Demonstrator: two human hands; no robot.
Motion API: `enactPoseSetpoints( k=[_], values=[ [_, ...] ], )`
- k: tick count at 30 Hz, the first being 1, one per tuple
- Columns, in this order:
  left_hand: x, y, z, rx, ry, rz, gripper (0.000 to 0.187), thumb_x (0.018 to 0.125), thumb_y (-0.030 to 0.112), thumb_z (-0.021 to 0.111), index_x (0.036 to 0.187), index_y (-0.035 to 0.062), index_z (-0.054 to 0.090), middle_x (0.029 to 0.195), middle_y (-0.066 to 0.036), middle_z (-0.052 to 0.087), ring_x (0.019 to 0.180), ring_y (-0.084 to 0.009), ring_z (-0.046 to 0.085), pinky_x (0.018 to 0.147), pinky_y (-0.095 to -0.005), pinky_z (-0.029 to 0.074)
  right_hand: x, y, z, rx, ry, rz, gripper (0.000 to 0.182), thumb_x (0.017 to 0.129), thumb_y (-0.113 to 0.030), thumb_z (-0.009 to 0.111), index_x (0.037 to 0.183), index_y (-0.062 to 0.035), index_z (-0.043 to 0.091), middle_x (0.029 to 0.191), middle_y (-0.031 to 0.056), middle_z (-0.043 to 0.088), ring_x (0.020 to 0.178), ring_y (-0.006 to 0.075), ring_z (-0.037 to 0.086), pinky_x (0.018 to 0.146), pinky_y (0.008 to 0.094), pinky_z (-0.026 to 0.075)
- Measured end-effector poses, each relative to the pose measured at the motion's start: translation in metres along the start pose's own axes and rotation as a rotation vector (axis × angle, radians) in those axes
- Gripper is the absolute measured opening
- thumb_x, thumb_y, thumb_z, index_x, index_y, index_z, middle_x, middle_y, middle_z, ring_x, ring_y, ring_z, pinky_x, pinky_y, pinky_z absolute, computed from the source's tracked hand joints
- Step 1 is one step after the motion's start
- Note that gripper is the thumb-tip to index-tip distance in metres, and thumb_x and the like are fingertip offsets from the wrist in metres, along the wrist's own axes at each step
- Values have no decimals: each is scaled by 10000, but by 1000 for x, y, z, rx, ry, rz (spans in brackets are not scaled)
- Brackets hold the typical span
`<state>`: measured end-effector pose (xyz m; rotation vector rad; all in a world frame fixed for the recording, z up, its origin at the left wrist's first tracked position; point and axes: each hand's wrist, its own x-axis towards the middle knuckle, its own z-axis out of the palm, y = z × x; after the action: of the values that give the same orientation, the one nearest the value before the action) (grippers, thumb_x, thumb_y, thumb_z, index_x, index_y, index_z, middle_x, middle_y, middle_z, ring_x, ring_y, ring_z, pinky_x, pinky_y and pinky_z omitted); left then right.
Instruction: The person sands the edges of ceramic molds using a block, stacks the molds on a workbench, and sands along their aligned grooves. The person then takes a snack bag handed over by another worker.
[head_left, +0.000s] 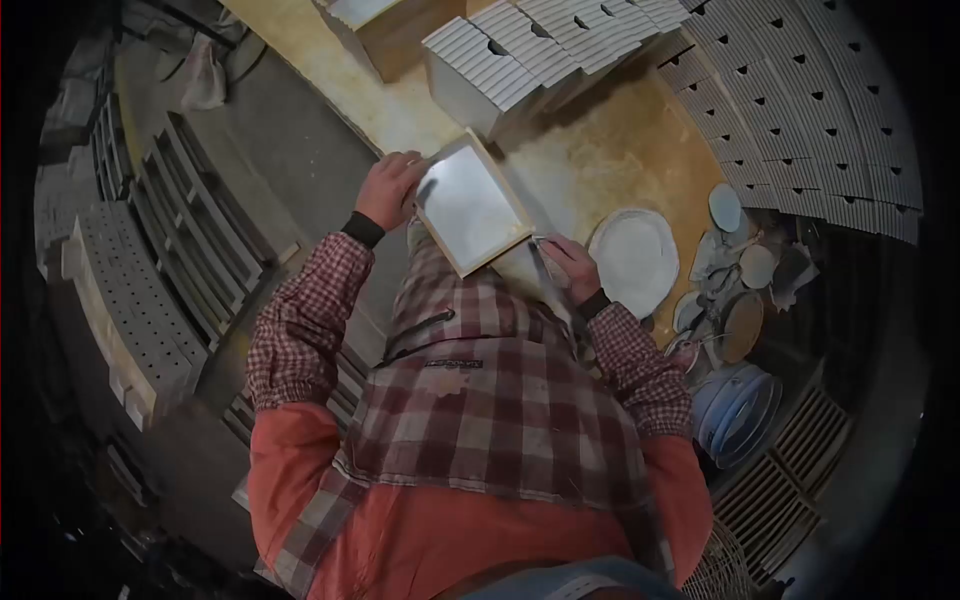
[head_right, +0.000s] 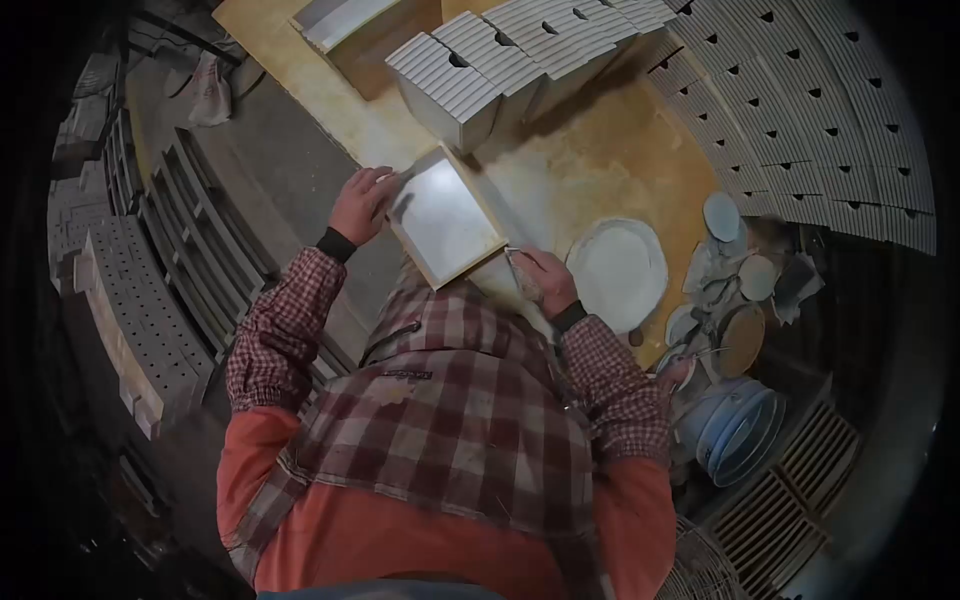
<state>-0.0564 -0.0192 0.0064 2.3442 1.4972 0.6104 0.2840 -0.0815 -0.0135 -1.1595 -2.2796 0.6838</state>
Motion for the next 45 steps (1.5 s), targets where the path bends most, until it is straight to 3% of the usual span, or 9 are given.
enactPoseSetpoints(
  k=[7,11,14,21,25,26,27,28,45],
  values=[
    [-27,8,0,-49,-444,316,338,687,164,614,1014,104,549,1083,-91,503,1074,-272,431,917,-398,346,2,5,10,12,15,27,335,726,-62,532,1059,-71,571,1097,116,535,916,295,532,784,357,432],
    [-35,-9,44,10,-268,412,240,673,145,620,904,109,563,926,-34,530,927,-225,483,868,-366,376,-12,0,4,129,35,147,279,767,-56,528,1040,-71,580,1062,124,551,942,294,537,800,341,443],
    [-34,-12,56,11,-345,439,221,612,152,629,823,117,570,844,-7,546,862,-205,501,828,-355,387,-5,4,0,123,143,107,332,724,23,503,1046,-32,560,1039,126,554,945,291,547,810,330,437],
    [-29,42,71,-39,-448,425,93,702,152,532,778,132,581,777,-19,544,786,-208,513,781,-326,378,49,-10,-2,139,259,41,499,619,105,463,1092,-37,534,1053,162,546,975,322,530,833,325,422],
    [-39,71,100,-24,-426,378,88,696,187,530,756,144,577,725,-10,514,775,-190,519,697,-303,424,85,-26,19,151,170,59,512,612,85,511,1101,-68,527,1097,126,517,975,311,527,807,333,439],
    [-36,74,113,-235,-233,422,91,661,209,573,657,122,548,708,-33,534,716,-247,531,641,-367,445,88,-17,19,121,96,60,529,613,79,526,1118,-79,515,1099,123,506,963,315,525,794,331,442],
    [-42,80,107,-220,-315,251,91,660,219,573,668,129,564,706,-34,539,707,-248,536,627,-373,448,98,-29,23,102,78,35,493,637,68,527,1107,-79,518,1098,125,499,954,309,526,782,335,442],
    [-38,80,104,-113,-319,377,91,669,220,560,665,130,568,701,-36,539,692,-244,537,619,-371,449,108,-28,33,123,93,33,447,664,50,526,1090,-83,524,1082,123,502,947,307,526,768,337,443],
    [-38,81,103,-95,-370,324,84,698,200,527,673,125,555,696,-41,527,711,-237,546,608,-372,460,129,-27,71,-584,-19,-46,372,715,-88,485,1074,7,463,1010,114,469,775,260,533,617,325,435]
  ],
)
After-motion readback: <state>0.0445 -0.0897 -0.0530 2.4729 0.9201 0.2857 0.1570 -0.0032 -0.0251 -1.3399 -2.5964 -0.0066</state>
